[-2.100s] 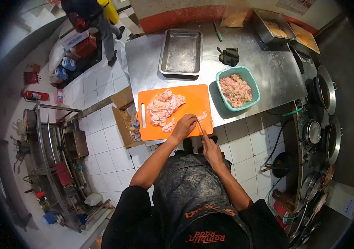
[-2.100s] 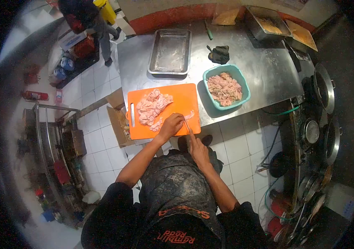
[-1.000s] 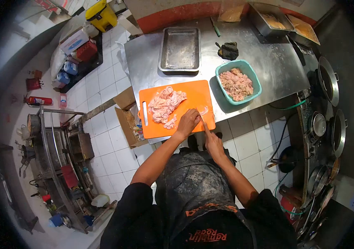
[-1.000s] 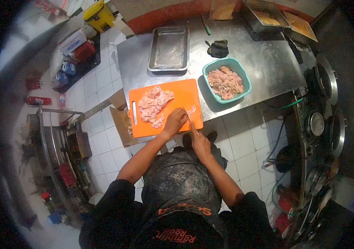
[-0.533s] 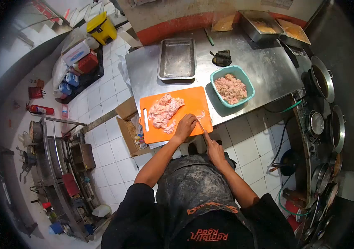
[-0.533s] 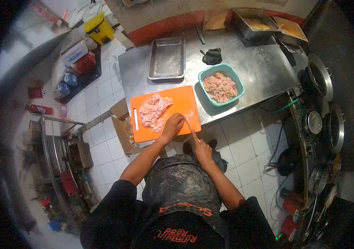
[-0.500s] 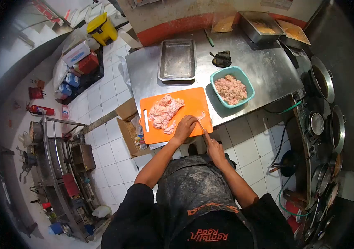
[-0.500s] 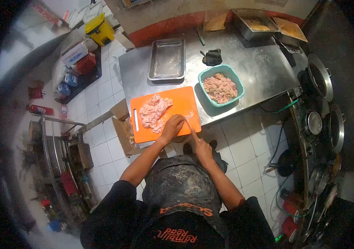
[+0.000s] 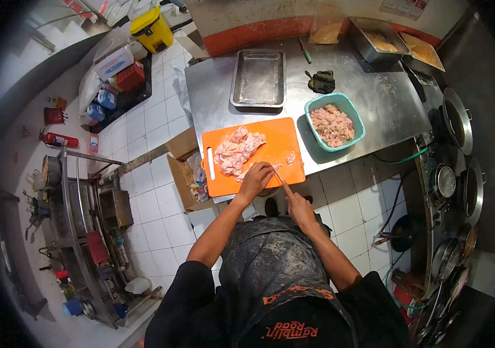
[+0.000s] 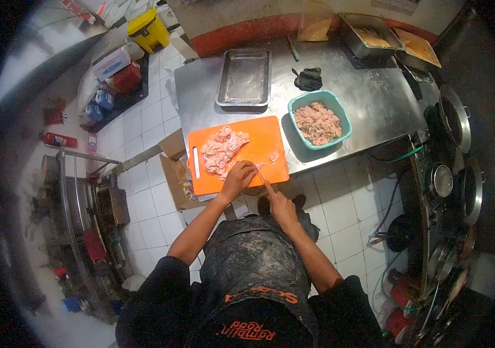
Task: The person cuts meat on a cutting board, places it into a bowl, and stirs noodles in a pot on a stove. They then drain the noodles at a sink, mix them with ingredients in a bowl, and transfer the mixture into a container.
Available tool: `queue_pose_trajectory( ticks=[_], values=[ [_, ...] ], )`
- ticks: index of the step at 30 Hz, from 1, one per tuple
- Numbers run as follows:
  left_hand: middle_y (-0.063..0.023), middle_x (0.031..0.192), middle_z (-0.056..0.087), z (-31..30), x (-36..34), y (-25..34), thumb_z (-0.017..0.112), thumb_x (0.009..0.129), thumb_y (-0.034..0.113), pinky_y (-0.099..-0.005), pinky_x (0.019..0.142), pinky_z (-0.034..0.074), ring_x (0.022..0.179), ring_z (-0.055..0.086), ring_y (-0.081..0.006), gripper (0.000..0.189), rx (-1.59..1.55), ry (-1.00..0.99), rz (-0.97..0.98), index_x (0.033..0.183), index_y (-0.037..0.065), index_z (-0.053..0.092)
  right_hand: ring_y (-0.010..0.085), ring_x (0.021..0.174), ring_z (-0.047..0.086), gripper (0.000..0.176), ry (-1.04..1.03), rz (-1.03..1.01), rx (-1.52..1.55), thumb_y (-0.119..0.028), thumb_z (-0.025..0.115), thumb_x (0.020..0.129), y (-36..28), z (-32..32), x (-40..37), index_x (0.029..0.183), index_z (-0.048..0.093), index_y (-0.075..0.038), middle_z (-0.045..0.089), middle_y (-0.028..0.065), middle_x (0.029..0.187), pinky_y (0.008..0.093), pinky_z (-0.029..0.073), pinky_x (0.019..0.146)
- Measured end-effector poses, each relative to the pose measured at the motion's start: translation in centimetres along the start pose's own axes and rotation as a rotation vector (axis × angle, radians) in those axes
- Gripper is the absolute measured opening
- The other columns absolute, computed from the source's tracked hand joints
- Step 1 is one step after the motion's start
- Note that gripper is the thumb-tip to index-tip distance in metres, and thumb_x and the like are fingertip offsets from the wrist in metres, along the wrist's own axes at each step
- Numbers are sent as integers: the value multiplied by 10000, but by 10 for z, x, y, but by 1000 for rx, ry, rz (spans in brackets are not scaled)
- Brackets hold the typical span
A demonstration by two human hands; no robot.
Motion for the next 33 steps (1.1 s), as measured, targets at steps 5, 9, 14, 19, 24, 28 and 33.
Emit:
queue_pose_trajectory(
  ticks=[5,9,14,19,24,28,33],
  values=[
    [-99,939,638,4,3,-2,713,797,78,-382,782,499,906,608,-288,120,52,15,0,887,3,685,444,695,632,653,-9,47,0,-160,497,965,4,7,-6,1532,199,-286,608,215,911,548,524,629],
    [-99,935,644,6,5,-4,707,793,72,-382,777,500,893,608,-287,116,52,11,-14,876,-4,679,448,707,635,649,-48,73,-6,-155,490,966,-4,6,-4,1533,197,-276,607,220,908,550,522,632],
    [-102,942,653,11,4,-6,680,803,76,-369,777,499,878,606,-293,119,31,5,-17,877,-17,665,439,702,635,684,26,15,6,-102,512,936,-9,16,23,1536,211,-236,606,212,893,531,525,620],
    [-104,949,640,8,5,1,663,812,73,-372,780,496,884,598,-292,115,41,-24,-6,893,-5,643,422,704,640,732,23,4,24,-48,531,898,-9,9,8,1538,214,-209,606,205,868,509,527,599],
    [-103,950,626,8,5,1,659,809,70,-373,779,492,889,589,-291,115,54,-31,1,894,1,624,429,694,639,723,16,23,-3,-45,510,904,-7,18,15,1538,215,-228,610,213,864,509,525,595],
    [-115,937,637,9,3,0,658,798,69,-386,755,492,866,603,-308,121,30,-50,-42,892,1,627,426,669,641,728,45,4,10,-49,508,903,-10,15,29,1540,209,-233,612,224,877,512,524,582],
    [-119,935,635,12,5,-2,665,791,70,-388,748,491,865,602,-309,125,43,-39,-32,884,0,619,412,669,611,740,-45,54,-3,-13,504,897,-1,16,-2,1543,204,-213,582,210,810,510,509,608]
  ],
)
Point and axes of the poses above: each hand's wrist, its own x-axis towards the middle knuckle, its own z-axis out of the palm, y = z × x, the point moved 6 cm from there along x, towards the middle knuckle
